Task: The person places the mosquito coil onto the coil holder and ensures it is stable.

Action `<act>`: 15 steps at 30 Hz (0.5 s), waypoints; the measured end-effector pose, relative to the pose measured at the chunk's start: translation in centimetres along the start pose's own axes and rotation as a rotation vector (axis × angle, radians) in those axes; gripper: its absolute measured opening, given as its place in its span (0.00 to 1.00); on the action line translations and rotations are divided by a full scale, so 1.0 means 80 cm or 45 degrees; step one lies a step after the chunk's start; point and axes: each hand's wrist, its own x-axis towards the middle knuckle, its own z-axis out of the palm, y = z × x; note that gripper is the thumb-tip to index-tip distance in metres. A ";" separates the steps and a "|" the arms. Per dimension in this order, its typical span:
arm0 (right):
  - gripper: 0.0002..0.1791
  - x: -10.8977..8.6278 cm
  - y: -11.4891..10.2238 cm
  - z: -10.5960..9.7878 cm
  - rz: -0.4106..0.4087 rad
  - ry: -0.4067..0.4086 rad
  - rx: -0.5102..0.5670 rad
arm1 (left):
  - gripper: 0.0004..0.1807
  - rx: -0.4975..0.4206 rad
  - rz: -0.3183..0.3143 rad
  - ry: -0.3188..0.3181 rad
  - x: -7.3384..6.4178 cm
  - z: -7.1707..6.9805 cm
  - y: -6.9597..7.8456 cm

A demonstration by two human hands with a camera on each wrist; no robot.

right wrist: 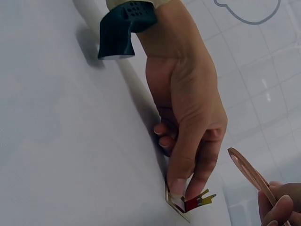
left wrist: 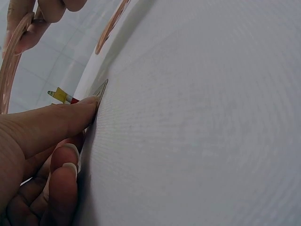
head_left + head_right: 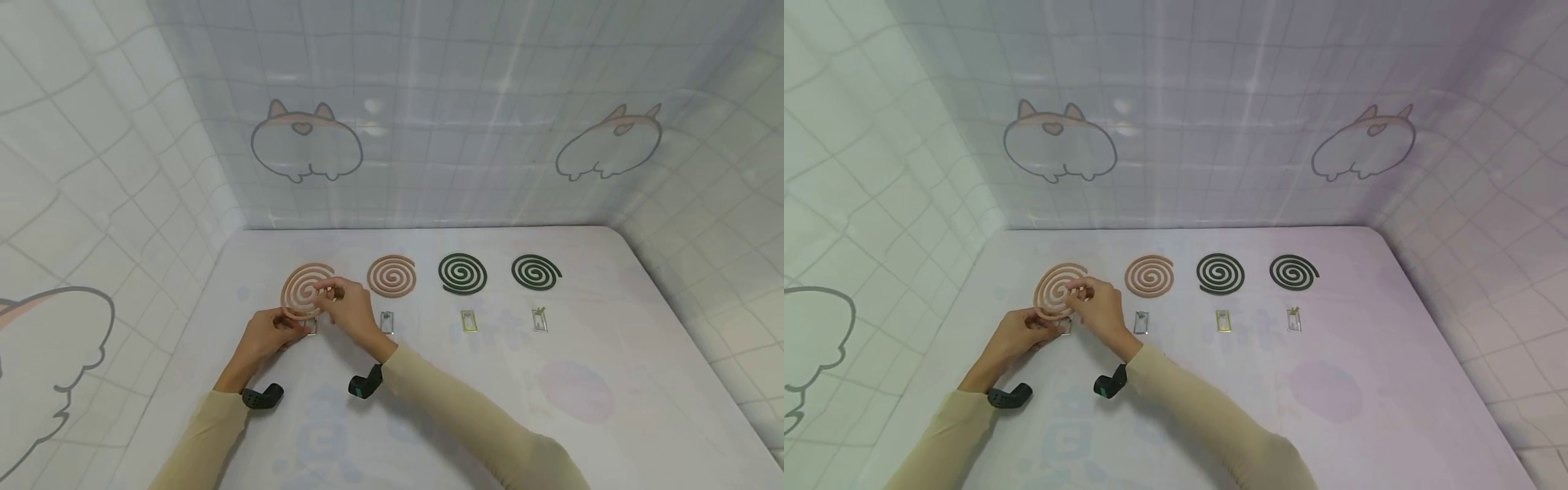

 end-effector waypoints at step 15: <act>0.11 -0.012 0.009 0.007 0.045 -0.005 0.041 | 0.21 0.012 -0.016 0.001 0.000 -0.001 0.000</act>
